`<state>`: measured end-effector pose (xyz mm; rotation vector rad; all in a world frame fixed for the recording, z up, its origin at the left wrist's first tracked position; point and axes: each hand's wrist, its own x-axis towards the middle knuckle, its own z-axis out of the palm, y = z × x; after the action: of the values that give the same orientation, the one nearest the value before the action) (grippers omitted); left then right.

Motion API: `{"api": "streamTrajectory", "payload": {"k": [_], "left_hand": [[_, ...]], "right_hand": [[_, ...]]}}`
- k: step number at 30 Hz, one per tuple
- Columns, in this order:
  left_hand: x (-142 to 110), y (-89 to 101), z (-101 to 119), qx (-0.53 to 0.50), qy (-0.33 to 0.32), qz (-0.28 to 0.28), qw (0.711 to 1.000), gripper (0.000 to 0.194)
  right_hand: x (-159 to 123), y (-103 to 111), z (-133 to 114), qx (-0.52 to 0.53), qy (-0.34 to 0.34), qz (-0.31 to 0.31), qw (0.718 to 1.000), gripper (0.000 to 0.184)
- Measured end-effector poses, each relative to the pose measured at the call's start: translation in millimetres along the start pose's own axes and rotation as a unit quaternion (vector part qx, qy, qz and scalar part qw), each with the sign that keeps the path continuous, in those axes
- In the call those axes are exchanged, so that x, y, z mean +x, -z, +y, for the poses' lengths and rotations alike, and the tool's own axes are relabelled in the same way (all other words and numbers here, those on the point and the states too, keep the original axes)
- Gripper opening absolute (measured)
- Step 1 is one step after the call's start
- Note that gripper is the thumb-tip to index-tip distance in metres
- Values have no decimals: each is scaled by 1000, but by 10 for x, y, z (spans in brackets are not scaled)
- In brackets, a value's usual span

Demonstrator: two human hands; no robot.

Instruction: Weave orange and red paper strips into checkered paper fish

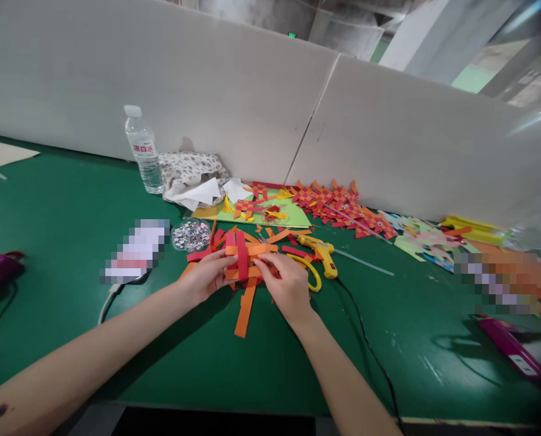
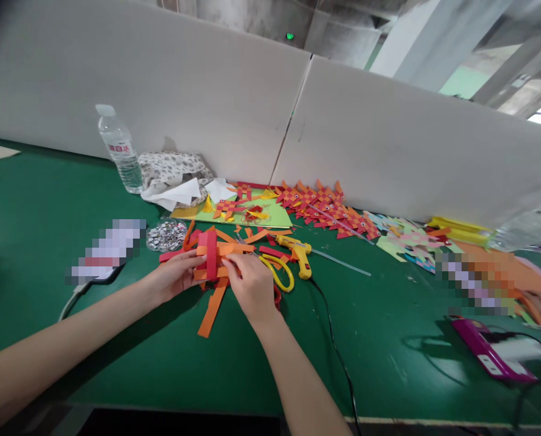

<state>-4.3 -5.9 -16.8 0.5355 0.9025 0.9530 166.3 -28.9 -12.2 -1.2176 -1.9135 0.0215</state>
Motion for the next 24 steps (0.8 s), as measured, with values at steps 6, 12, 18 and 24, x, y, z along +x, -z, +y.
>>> {"api": "streamTrajectory", "payload": {"k": [6, 12, 18, 24], "left_hand": [[-3, 2, -5, -4, -4, -12, 1000, 13], [6, 12, -11, -6, 1, -9, 1000, 11], [-16, -3, -5, 0, -5, -28, 1000, 12], [2, 17, -25, 3, -11, -36, 999, 19]], "right_hand": [[-1, 2, 0, 0, 31, -11, 999, 20], [9, 27, -40, 21, 45, -26, 998, 24], [0, 22, -40, 30, 56, -34, 997, 30], [-7, 18, -71, 72, 42, -32, 996, 37]]}}
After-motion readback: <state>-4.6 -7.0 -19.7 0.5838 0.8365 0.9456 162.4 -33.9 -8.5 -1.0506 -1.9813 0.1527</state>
